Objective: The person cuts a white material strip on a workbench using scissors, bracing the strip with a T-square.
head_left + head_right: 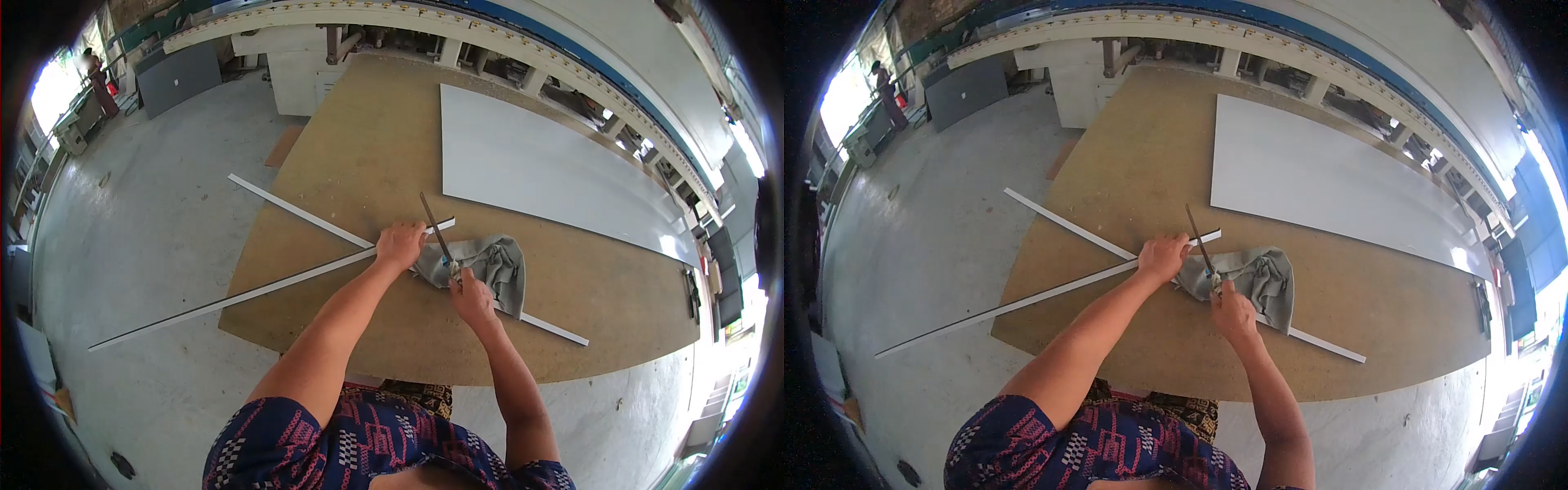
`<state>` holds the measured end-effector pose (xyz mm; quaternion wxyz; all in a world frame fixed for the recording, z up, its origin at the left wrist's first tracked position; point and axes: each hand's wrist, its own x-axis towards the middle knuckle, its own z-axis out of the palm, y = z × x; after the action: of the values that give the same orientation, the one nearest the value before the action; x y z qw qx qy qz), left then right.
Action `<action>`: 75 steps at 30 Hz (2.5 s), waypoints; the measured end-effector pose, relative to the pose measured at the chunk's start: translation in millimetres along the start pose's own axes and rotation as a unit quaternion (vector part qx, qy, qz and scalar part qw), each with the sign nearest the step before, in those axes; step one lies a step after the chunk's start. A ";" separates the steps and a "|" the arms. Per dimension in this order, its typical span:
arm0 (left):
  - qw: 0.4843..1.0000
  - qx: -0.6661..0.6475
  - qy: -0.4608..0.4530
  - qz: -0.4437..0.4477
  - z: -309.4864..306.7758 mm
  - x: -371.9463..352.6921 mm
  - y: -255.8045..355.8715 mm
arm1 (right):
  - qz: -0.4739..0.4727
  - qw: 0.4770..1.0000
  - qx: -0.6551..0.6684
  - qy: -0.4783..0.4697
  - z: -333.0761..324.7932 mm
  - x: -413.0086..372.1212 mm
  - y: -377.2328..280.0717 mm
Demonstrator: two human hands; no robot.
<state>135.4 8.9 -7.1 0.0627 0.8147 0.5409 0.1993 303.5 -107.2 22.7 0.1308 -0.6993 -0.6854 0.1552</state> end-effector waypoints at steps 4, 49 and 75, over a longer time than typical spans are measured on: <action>1.000 -0.004 0.023 0.008 6.7 -1.0 -0.5 | -0.007 1.000 -0.007 -0.002 -1.5 -4.1 0.8; 0.999 -0.044 0.018 0.025 5.8 -1.1 1.2 | 0.015 0.999 -0.034 -0.004 4.2 -8.4 -0.4; 0.998 -0.033 0.032 0.040 12.6 0.4 0.4 | 0.016 1.000 -0.016 -0.008 2.4 3.8 -3.5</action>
<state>140.8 10.4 -18.3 0.0644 0.8263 0.5029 0.2453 299.4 -103.3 21.8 0.1118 -0.7107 -0.6777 0.1523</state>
